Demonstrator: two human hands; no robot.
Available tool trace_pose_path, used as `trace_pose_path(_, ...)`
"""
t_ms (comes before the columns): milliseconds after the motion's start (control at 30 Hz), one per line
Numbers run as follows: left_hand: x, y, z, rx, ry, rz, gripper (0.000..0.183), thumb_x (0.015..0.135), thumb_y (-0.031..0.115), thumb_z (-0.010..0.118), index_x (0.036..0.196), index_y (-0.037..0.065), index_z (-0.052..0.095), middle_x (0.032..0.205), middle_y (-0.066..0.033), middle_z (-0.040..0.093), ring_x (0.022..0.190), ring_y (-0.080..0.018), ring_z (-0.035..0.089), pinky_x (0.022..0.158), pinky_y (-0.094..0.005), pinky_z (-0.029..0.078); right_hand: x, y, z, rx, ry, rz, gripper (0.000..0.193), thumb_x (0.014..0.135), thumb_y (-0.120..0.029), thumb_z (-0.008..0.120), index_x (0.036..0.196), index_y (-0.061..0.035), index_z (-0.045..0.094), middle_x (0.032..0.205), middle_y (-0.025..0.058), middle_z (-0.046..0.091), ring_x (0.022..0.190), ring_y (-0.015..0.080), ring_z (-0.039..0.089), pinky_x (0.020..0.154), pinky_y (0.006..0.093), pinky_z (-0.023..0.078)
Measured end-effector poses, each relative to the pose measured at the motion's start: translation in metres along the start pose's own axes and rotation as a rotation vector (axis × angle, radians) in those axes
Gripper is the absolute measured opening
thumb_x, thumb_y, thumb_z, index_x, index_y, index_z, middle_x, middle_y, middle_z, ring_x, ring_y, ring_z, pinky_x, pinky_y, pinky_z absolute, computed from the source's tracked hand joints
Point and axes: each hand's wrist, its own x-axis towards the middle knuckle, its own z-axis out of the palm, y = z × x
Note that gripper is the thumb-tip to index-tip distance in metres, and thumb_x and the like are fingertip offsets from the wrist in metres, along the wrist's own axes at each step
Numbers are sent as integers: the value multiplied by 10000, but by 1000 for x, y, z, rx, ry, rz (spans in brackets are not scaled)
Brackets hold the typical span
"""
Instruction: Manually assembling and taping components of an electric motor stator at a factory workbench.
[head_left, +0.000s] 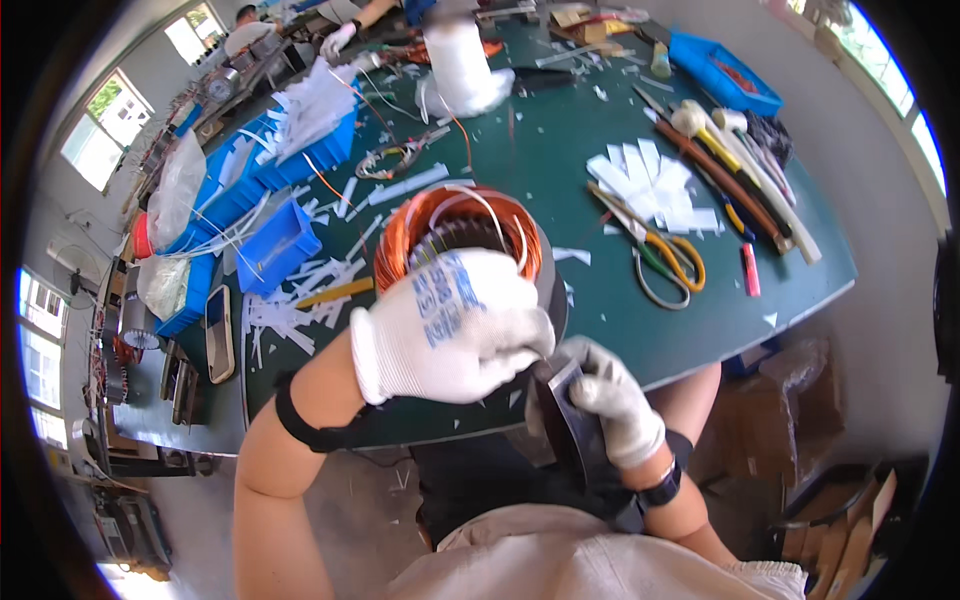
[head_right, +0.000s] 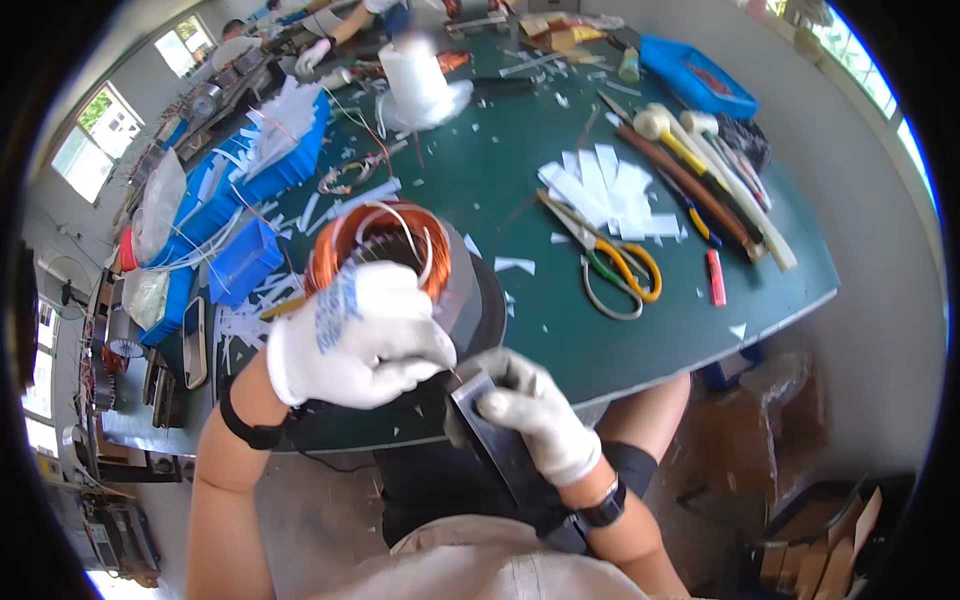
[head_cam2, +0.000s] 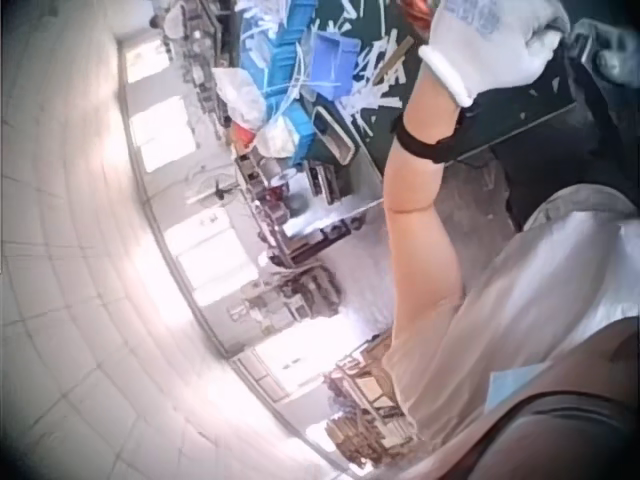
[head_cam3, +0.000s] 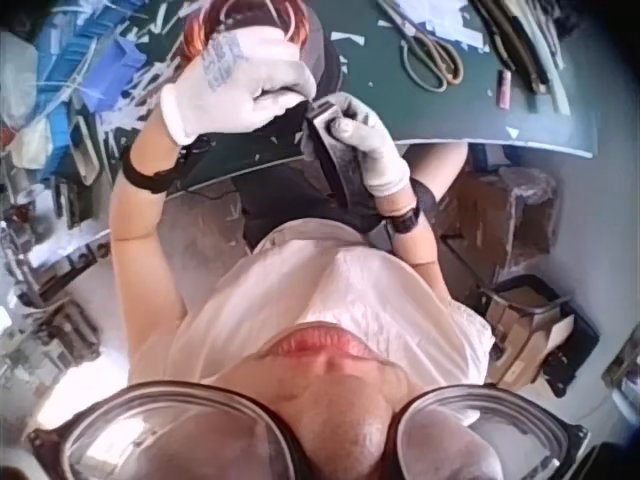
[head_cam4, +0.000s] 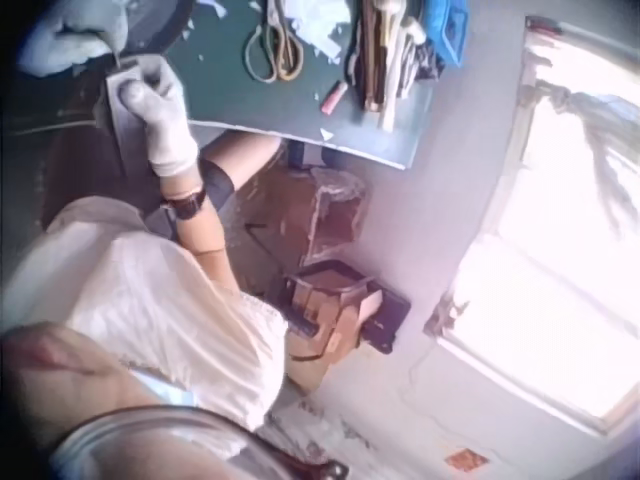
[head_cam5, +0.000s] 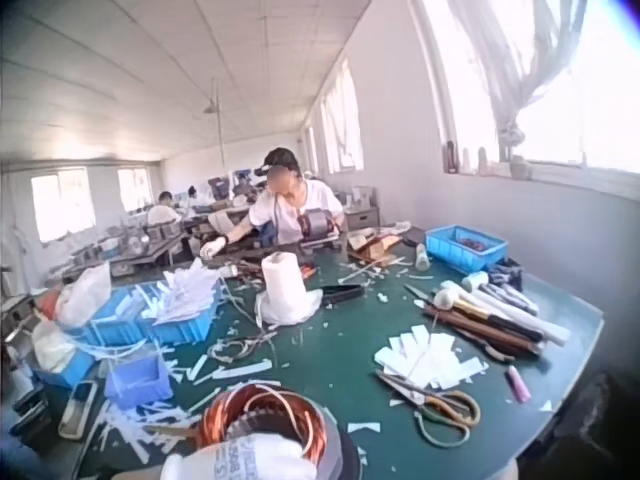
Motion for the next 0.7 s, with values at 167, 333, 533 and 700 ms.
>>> trace_pose_path(167, 1, -6, 7, 2, 22, 19, 72, 793, 139, 702, 859, 113, 688, 835, -82, 649, 839, -293, 647, 765, -405, 521, 6, -2, 18, 112, -8, -12, 375, 892, -263, 720, 1091, 30, 597, 942, 168, 695, 780, 254, 702, 733, 354, 567)
trace_pose_path(333, 6, -8, 8, -14, 54, 56, 127, 736, 87, 748, 840, 142, 701, 749, -36, 609, 745, -266, 600, 678, -393, 474, -14, 0, 1, -545, 215, -192, 315, 862, -116, 752, 1097, 23, 595, 965, 103, 697, 848, 141, 668, 776, 308, 555)
trace_pose_path(533, 2, -1, -5, 17, -20, -16, 49, 808, 154, 686, 832, 113, 700, 816, -87, 662, 823, -292, 661, 763, -412, 525, 6, -11, 39, -1530, 333, -1052, 382, 646, -17, 842, 982, -30, 662, 823, 143, 662, 676, 325, 638, 615, 405, 502)
trace_pose_path(700, 8, -7, 1, -19, -32, -13, 60, 815, 156, 675, 833, 111, 711, 835, -83, 674, 826, -289, 661, 778, -407, 531, -6, -4, 38, -1451, 478, -972, 408, 653, -27, 877, 992, -19, 648, 898, 139, 684, 785, 302, 668, 688, 372, 524)
